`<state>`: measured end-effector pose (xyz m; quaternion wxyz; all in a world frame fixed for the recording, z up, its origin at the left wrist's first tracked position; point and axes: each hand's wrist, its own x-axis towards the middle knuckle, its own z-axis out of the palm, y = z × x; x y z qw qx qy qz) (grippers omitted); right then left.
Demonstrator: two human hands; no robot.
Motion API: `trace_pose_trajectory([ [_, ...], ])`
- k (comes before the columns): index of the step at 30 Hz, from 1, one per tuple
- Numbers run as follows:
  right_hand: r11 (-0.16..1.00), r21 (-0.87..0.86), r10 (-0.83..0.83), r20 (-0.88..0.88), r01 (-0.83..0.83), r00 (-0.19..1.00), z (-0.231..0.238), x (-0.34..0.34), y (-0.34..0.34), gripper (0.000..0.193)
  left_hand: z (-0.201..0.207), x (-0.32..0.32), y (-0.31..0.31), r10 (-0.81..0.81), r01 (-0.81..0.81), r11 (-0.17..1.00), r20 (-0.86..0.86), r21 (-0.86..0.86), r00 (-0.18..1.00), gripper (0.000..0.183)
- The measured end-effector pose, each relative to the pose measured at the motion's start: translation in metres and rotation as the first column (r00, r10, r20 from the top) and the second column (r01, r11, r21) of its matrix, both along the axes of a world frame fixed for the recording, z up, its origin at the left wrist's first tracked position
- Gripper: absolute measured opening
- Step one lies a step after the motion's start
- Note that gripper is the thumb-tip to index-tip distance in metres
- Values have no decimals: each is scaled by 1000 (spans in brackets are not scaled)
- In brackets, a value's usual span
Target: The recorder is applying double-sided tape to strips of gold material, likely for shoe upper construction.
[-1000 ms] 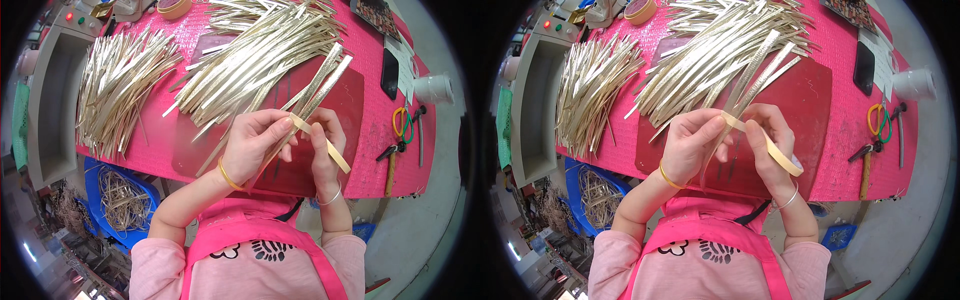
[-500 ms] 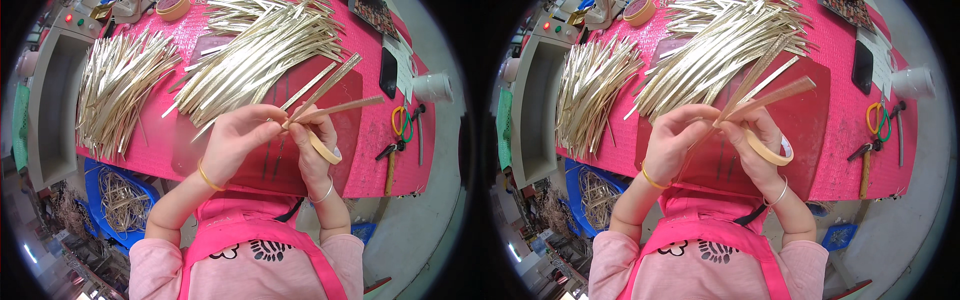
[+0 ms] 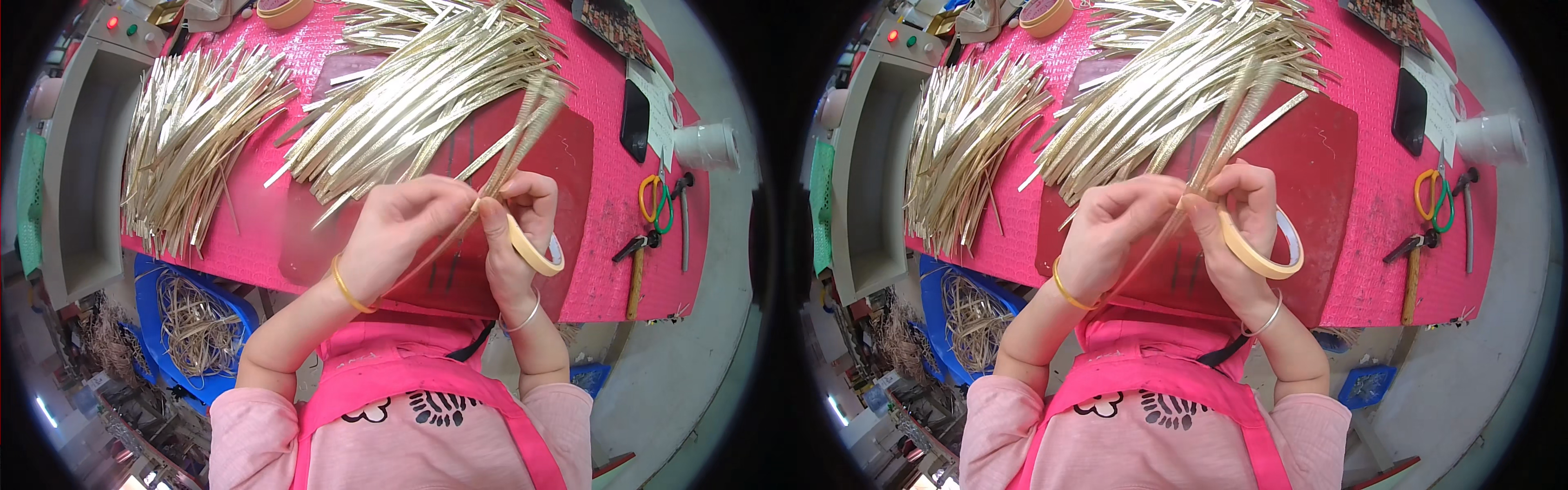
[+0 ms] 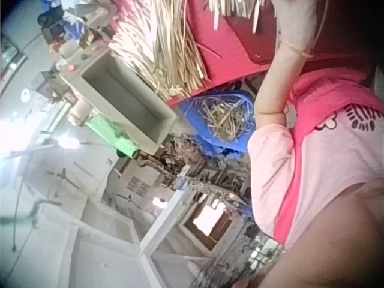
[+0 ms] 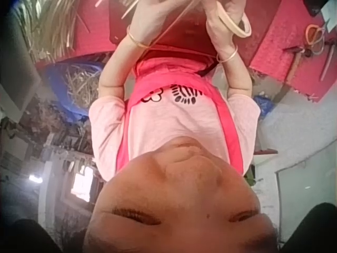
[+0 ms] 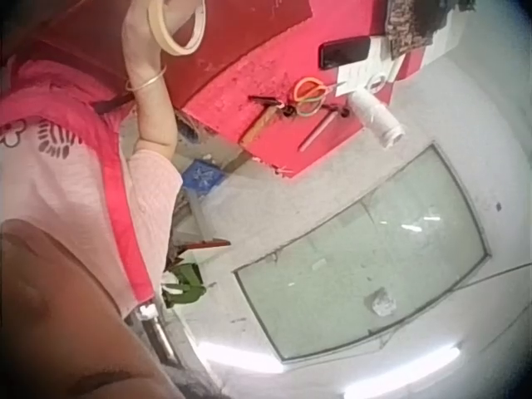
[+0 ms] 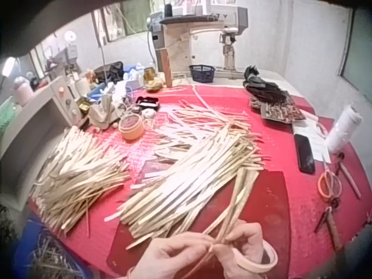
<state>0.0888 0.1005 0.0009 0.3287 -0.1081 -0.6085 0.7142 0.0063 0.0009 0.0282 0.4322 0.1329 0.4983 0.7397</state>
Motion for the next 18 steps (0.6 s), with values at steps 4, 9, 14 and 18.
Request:
trace_pose_trajectory([
  [4, 997, -82, 7, 6, -7, 1000, 7, -1, -5, 23, 0, -4, -5, -106, 102, 993, -72, -58, 992, 17],
  [9, 838, 546, -178, 236, 21, 955, 1, 5, 11, 14, 9, 0, -1, -52, 57, 998, 160, -23, 986, 18],
  [14, 759, 629, 43, 204, -165, 978, 16, 2, 21, 11, 21, -10, -13, -165, 195, 965, 170, -176, 972, 20],
  [18, 655, 572, 398, 294, -494, 869, 14, 9, 42, 12, 40, -29, -44, -144, 175, 925, 115, -338, 983, 11],
])
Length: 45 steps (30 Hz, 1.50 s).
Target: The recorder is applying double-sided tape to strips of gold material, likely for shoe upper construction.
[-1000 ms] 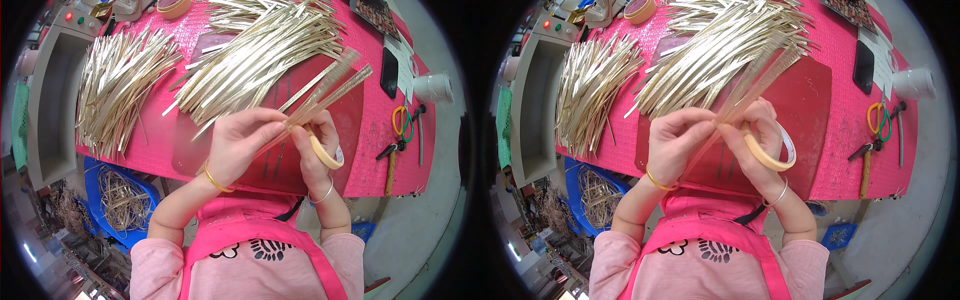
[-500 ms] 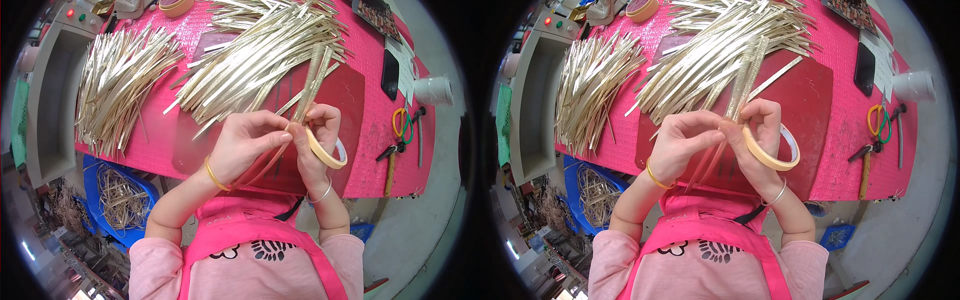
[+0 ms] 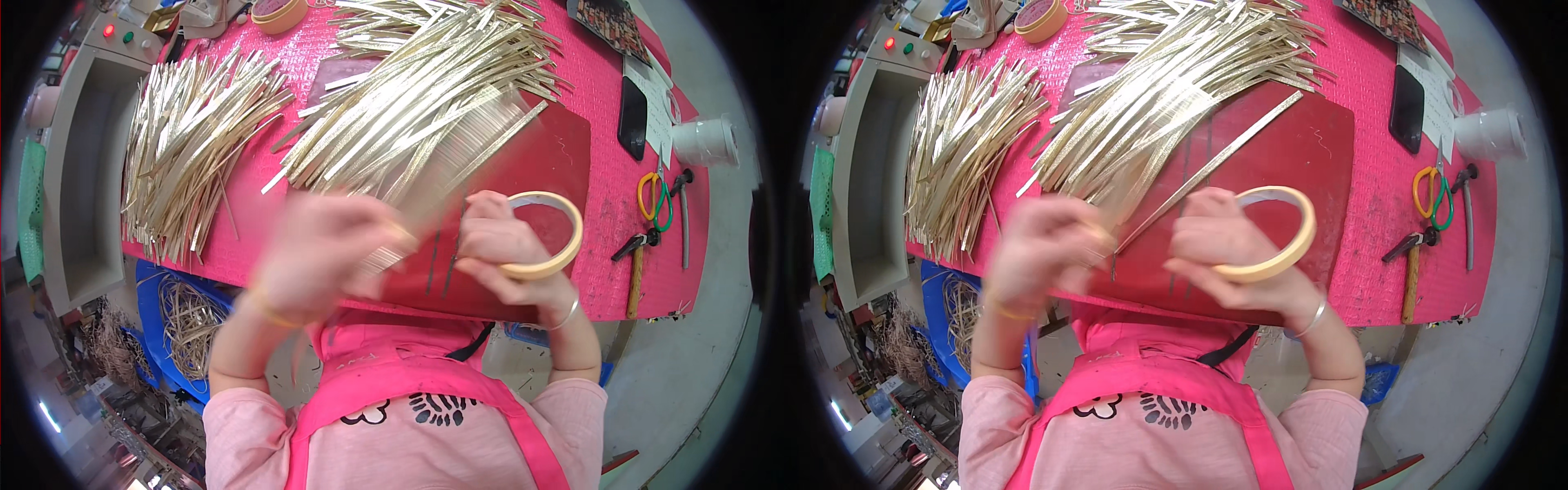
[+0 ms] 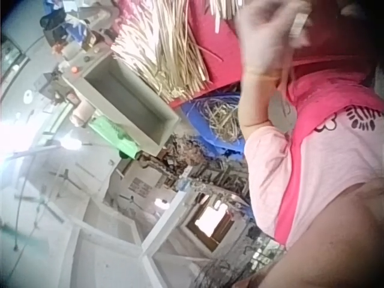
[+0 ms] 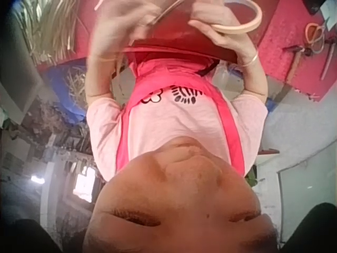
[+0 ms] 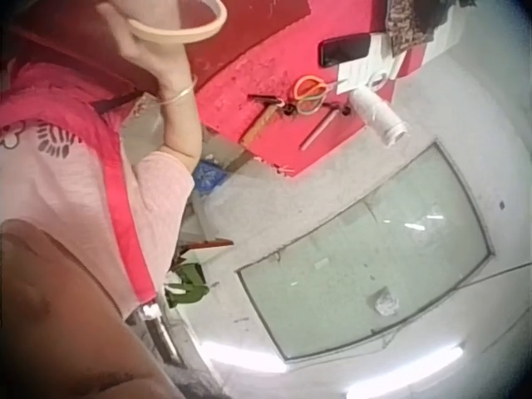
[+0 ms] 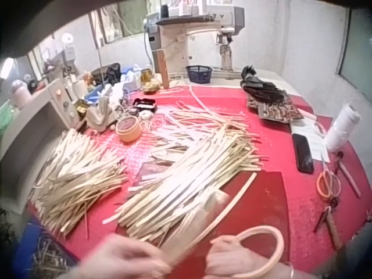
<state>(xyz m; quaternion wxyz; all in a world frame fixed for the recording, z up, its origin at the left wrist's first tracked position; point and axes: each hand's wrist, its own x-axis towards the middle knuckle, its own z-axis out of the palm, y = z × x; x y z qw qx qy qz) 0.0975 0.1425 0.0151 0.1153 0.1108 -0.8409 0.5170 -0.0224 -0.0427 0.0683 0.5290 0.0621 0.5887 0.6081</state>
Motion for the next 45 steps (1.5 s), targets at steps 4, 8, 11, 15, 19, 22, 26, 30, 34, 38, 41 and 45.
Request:
trace_pose_trajectory([
  [4, 852, -165, -417, 363, 498, 833, -25, 3, 51, 21, 17, -102, -60, 43, -120, 982, -453, -143, 890, 10],
  [8, 523, 392, -827, 19, 756, 562, -53, -42, 128, 32, -12, -156, -51, -453, -481, 842, -807, -246, -379, 43],
  [11, 485, 501, -830, 7, 717, 557, -65, -61, 136, 31, -42, -97, 51, -54, 176, 984, -986, -25, 161, 34],
  [15, 519, 511, -832, 121, 685, 541, -65, -69, 128, 29, -90, -36, 154, -316, -60, 948, -904, -313, -288, 10],
  [19, 491, 546, -853, 146, 679, 501, -57, -66, 120, 28, -104, -44, 163, -263, -69, 964, -897, -256, -356, 9],
  [22, 680, 101, -720, 279, 726, 635, -57, -60, 115, 21, -76, -42, 141, -110, 75, 993, -944, -91, 312, 8],
  [26, 526, -671, -516, 236, 522, 823, -16, -48, 69, 20, -61, -23, 131, 28, -10, 942, -47, 335, 999, 26],
  [30, 453, -719, -696, 85, 528, 713, -6, -52, 59, 21, -48, -1, 130, 20, -17, 902, -3, 431, 1000, 29],
  [34, 409, -769, -717, 62, 491, 694, 4, -47, 53, 22, -38, 8, 123, 31, 3, 921, -81, 390, 996, 28],
  [38, 432, -749, -705, 68, 503, 706, 10, -36, 51, 24, -31, 14, 118, -4, 34, 932, -84, 361, 996, 29],
  [41, 475, -742, -679, 34, 474, 734, 21, -34, 44, 24, -28, 14, 114, -23, 33, 920, -32, 391, 999, 28],
  [45, 511, -698, -697, 4, 501, 717, 22, -27, 46, 25, -23, 16, 112, -70, 97, 940, -93, 326, 993, 26],
])
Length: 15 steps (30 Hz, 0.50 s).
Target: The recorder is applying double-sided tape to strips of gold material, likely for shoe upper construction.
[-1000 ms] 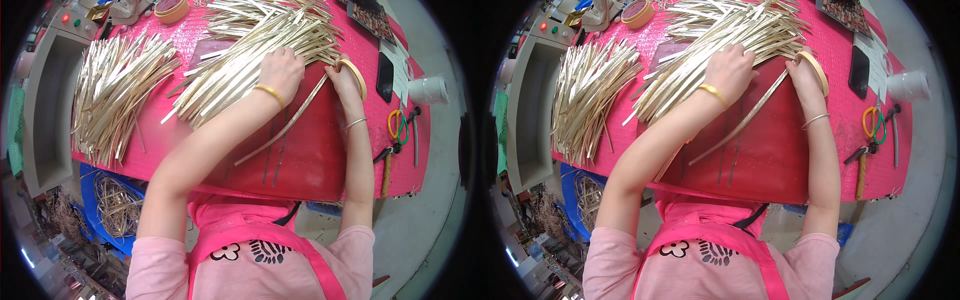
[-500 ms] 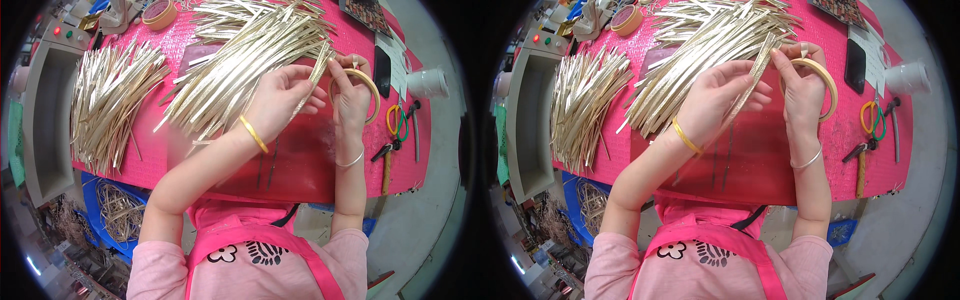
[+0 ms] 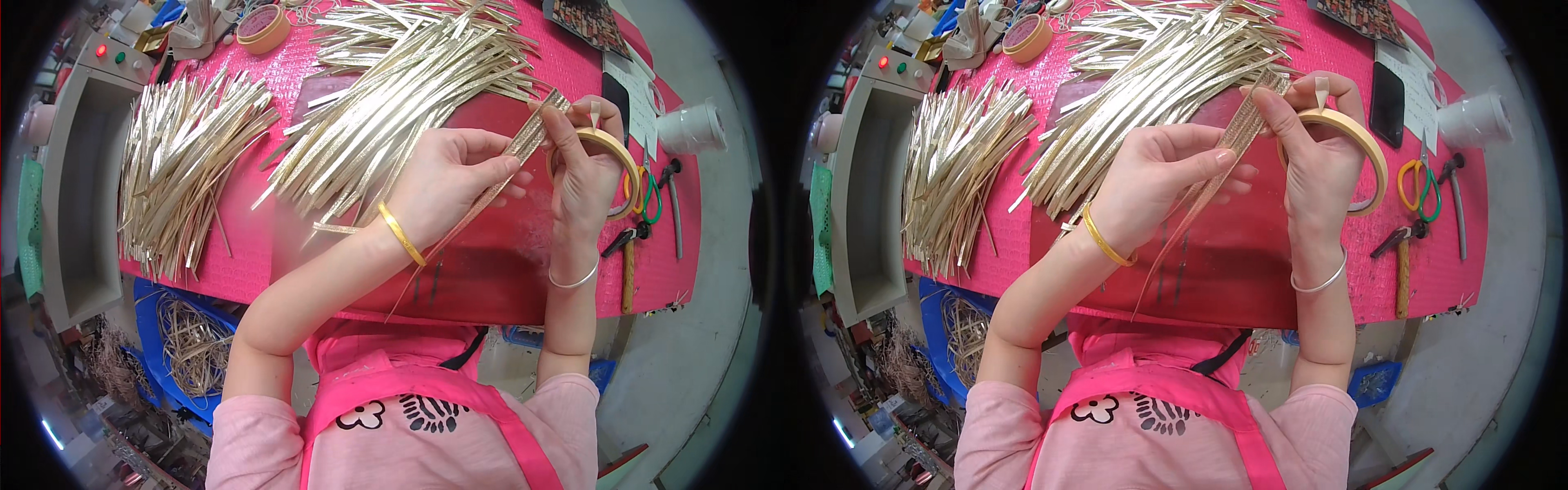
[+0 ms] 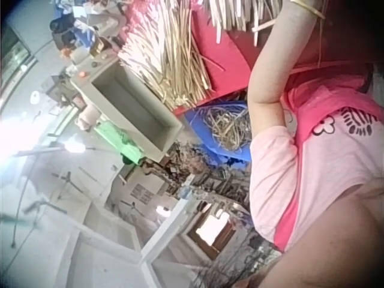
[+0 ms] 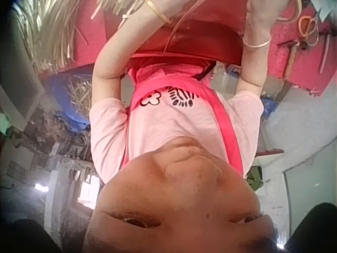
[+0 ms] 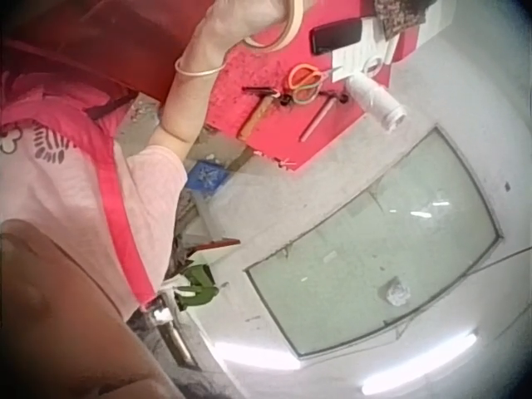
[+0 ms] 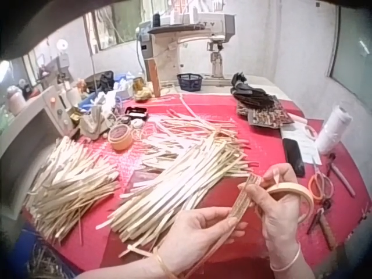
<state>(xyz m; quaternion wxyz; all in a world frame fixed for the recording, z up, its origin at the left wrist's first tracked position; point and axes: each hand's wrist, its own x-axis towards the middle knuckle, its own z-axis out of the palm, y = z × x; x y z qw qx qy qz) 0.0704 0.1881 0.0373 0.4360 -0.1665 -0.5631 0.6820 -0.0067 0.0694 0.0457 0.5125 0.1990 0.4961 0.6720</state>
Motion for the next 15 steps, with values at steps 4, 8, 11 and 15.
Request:
trace_pose_trajectory([
  [4, 999, 46, -5, -40, 6, 999, 3, 4, 1, 24, 2, 4, -7, -32, 26, 998, -117, -52, 993, 27],
  [8, 998, 62, -27, -15, 28, 1000, 2, 9, 11, 23, 0, 4, -22, -96, 65, 987, -216, -145, 972, 27],
  [11, 998, 53, -20, -7, 20, 1000, 0, 6, 10, 23, 1, 7, -28, -79, 48, 984, -180, -170, 981, 27],
  [15, 999, 31, -34, 21, 34, 999, 1, 6, 5, 20, 1, 6, -30, -78, 61, 981, -83, -186, 993, 24],
])
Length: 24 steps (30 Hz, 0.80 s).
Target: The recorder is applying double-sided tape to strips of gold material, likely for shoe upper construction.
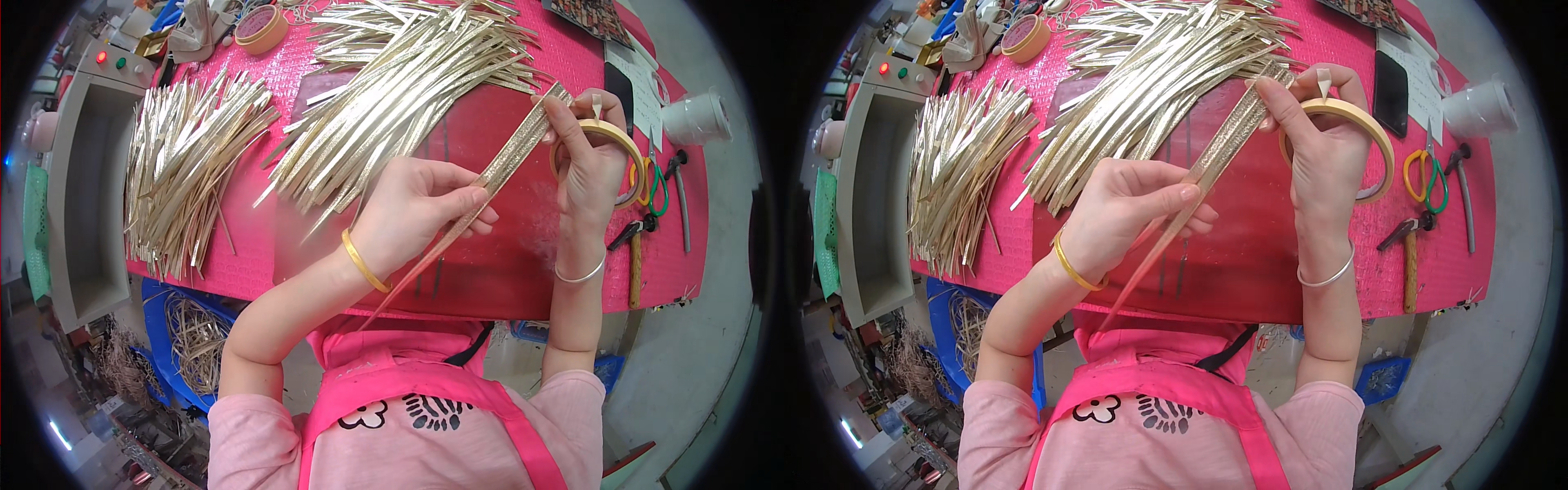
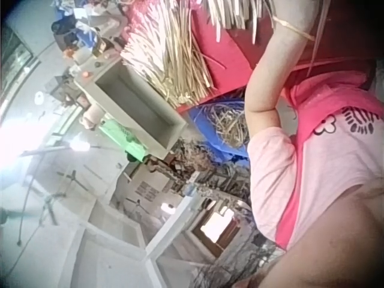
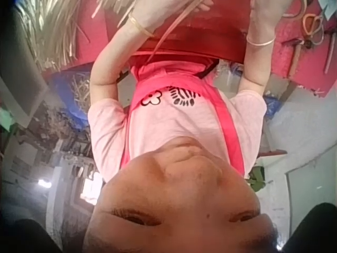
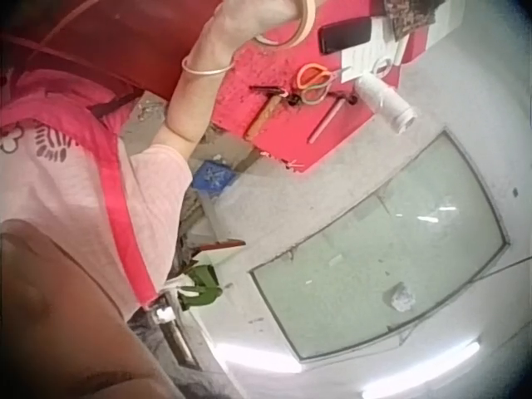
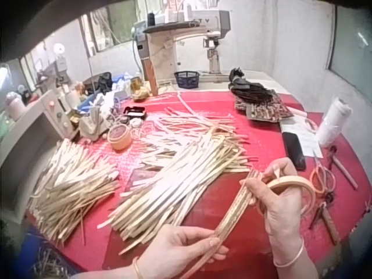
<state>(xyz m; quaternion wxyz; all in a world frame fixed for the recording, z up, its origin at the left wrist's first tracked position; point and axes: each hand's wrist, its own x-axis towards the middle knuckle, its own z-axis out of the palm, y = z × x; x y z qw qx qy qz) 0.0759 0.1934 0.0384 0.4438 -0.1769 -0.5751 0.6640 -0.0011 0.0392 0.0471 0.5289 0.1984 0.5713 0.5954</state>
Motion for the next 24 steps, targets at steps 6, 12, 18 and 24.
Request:
trace_pose_trajectory([
  [6, 993, 115, -6, 65, -1, 998, -20, 28, -15, 14, -5, -5, 1, 93, -92, 996, 168, -11, 981, 21],
  [12, 993, -90, 88, 148, -75, 985, -20, 12, -36, 21, -12, 3, 5, 74, -78, 997, 150, 27, 986, 23],
  [18, 995, -72, 73, 110, -65, 991, -24, 8, -35, 23, -20, 8, -1, 114, -127, 991, 233, 42, 966, 25],
  [24, 997, -42, 75, 112, -71, 991, -26, 12, -39, 17, -23, 5, -5, 95, -96, 995, 144, 4, 985, 25],
])
